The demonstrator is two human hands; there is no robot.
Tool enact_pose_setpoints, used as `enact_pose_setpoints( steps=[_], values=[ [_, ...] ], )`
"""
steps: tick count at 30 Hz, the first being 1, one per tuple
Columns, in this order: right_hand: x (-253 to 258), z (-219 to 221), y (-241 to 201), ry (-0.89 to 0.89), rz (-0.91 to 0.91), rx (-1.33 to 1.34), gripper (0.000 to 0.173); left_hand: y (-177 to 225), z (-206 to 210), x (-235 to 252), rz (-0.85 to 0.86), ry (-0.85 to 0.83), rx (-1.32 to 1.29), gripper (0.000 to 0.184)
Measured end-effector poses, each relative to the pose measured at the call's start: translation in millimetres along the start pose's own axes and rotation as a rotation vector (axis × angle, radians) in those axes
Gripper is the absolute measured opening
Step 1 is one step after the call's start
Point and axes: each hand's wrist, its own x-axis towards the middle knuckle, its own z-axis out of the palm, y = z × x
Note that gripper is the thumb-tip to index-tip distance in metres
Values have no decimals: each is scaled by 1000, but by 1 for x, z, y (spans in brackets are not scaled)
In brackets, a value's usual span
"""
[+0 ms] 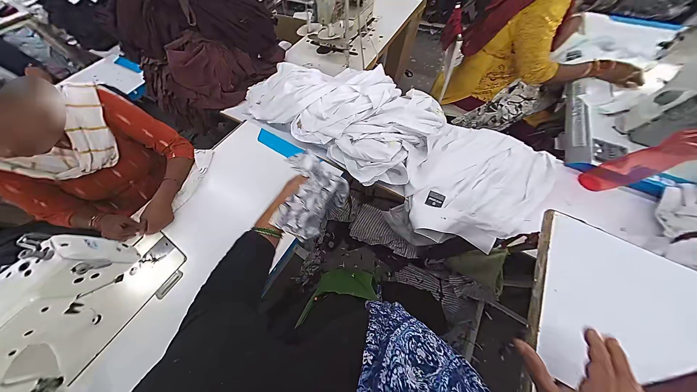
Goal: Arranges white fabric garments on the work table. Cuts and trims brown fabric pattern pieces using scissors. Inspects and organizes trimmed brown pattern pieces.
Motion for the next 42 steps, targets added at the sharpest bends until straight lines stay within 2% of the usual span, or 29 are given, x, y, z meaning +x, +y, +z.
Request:
enact_pose_setpoints(
  steps=[2,3,5,6,7,8,9,11,12,13,14,15,17,18,19,21,22,24,26,27,29,31,33,36,38,40,42],
  values=[
    [21,13,-35,7,-211,294,109,-26,41,7,233,-446,58,34],
    [32,26,-52,-40,-262,411,113,-40,62,15,320,-691,22,33],
    [37,53,-79,-127,-298,441,112,-45,116,-5,217,-987,-80,18],
    [33,60,-87,-182,-283,394,101,-47,139,-13,139,-1117,-166,18],
    [30,62,-89,-252,-239,347,81,-45,153,-17,70,-1165,-196,19],
    [28,61,-88,-333,-171,318,63,-41,158,-15,77,-1101,-135,19],
    [25,60,-85,-419,-73,309,53,-42,154,-6,132,-966,-38,26],
    [22,58,-76,-514,236,356,48,-50,143,19,245,-655,99,34],
    [22,58,-72,-482,390,427,48,-50,142,26,309,-561,83,34],
    [22,59,-68,-420,510,518,49,-47,144,27,370,-549,54,35],
    [22,59,-68,-375,600,631,47,-46,147,21,428,-620,62,41],
    [20,57,-72,-350,661,758,45,-48,152,11,465,-772,123,56],
    [18,58,-81,-334,654,995,32,-60,168,-10,482,-1145,340,97],
    [19,61,-84,-343,610,1067,26,-71,179,-19,460,-1271,420,100],
    [19,64,-85,-354,564,1051,27,-84,188,-24,414,-1324,443,85],
    [20,67,-79,-340,487,823,45,-106,204,-23,168,-1302,416,34],
    [20,67,-74,-305,432,721,59,-112,211,-19,-6,-1252,419,25],
    [22,64,-67,-234,306,537,80,-116,224,-10,-370,-1114,376,26],
    [30,64,-64,-272,186,394,91,-112,238,-3,-570,-1041,245,24],
    [35,65,-65,-373,174,332,97,-105,246,-3,-619,-1068,163,20],
    [47,67,-67,-588,276,274,105,-90,258,-3,-657,-1247,8,19],
    [62,62,-65,-669,431,220,91,-79,273,11,-555,-1476,10,24],
    [68,59,-59,-655,555,234,74,-76,290,34,-315,-1609,152,32],
    [55,66,-45,-534,730,344,62,-87,327,63,-33,-1551,457,39],
    [49,70,-37,-596,806,415,59,-103,360,72,206,-1605,731,41],
    [46,74,-32,-697,832,456,58,-113,397,62,407,-1683,1029,65],
    [46,76,-31,-721,880,478,59,-119,431,48,519,-1666,1295,70]
  ],
)
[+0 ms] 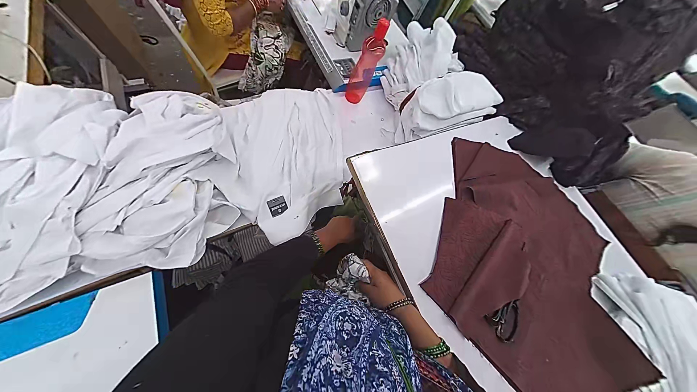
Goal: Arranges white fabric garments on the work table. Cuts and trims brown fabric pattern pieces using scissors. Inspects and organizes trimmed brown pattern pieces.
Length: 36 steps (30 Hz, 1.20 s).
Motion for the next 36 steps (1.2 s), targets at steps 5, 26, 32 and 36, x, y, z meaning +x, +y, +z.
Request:
enact_pose_setpoints(
  steps=[5,26,32,36],
  values=[
    [1,2,5,55,136,57,60,-13,-9,32,-150,75,41,48],
    [110,24,-43,680,0,945,57,-58,37,-60,91,250,-174,48],
    [122,23,-34,314,-103,-61,54,-77,40,-54,166,387,-388,68],
    [119,13,-58,-14,216,-421,46,-61,34,-55,117,206,-255,68]
  ],
)
